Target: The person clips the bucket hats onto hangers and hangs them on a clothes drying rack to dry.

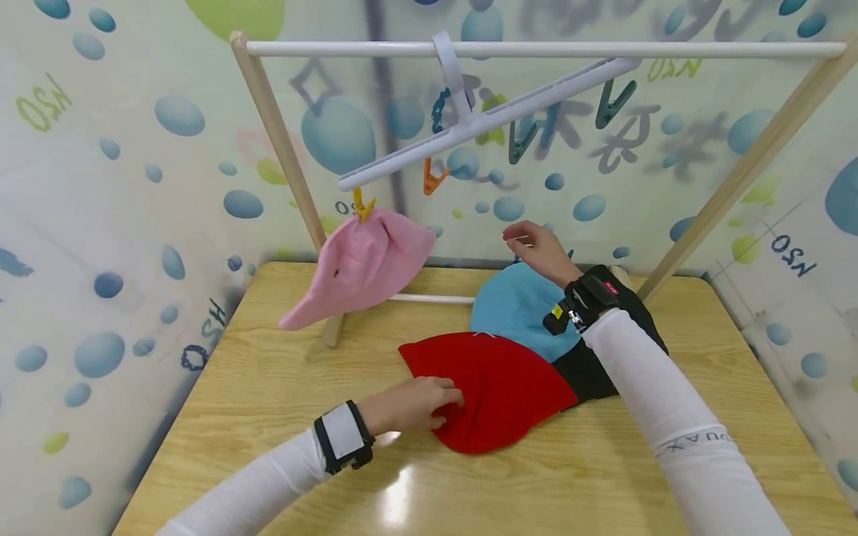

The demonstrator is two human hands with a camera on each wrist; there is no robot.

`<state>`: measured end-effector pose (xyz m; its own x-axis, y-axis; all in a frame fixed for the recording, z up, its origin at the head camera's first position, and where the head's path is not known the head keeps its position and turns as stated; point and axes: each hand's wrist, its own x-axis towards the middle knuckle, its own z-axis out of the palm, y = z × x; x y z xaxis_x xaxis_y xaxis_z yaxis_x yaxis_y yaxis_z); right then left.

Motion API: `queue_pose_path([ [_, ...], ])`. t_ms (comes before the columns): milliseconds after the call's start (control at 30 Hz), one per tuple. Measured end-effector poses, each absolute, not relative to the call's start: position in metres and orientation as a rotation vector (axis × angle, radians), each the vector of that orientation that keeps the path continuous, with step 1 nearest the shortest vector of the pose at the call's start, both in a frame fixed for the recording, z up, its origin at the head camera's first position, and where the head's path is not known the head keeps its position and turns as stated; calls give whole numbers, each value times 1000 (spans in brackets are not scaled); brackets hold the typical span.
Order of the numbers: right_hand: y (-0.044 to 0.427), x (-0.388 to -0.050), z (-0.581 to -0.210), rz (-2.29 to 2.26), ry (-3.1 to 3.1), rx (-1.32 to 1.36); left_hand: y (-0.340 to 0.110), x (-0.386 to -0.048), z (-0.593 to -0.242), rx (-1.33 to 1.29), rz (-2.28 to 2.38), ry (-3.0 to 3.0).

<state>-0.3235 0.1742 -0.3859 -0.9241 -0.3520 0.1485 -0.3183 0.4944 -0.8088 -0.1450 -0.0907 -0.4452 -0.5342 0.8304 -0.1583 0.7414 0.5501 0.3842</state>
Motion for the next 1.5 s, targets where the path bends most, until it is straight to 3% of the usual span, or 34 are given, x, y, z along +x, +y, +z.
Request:
queue_pose_path([
  [367,175,-325,-391,-1421,2718,-603,-97,-127,-473,1396,288,2482],
  [1000,187,-323,-396,-1424,2705,-552,-107,-134,-475,1527,267,2485],
  [1500,201,-315,-394,-1418,2724,-547,-108,-141,-481,1724,-260,2565],
])
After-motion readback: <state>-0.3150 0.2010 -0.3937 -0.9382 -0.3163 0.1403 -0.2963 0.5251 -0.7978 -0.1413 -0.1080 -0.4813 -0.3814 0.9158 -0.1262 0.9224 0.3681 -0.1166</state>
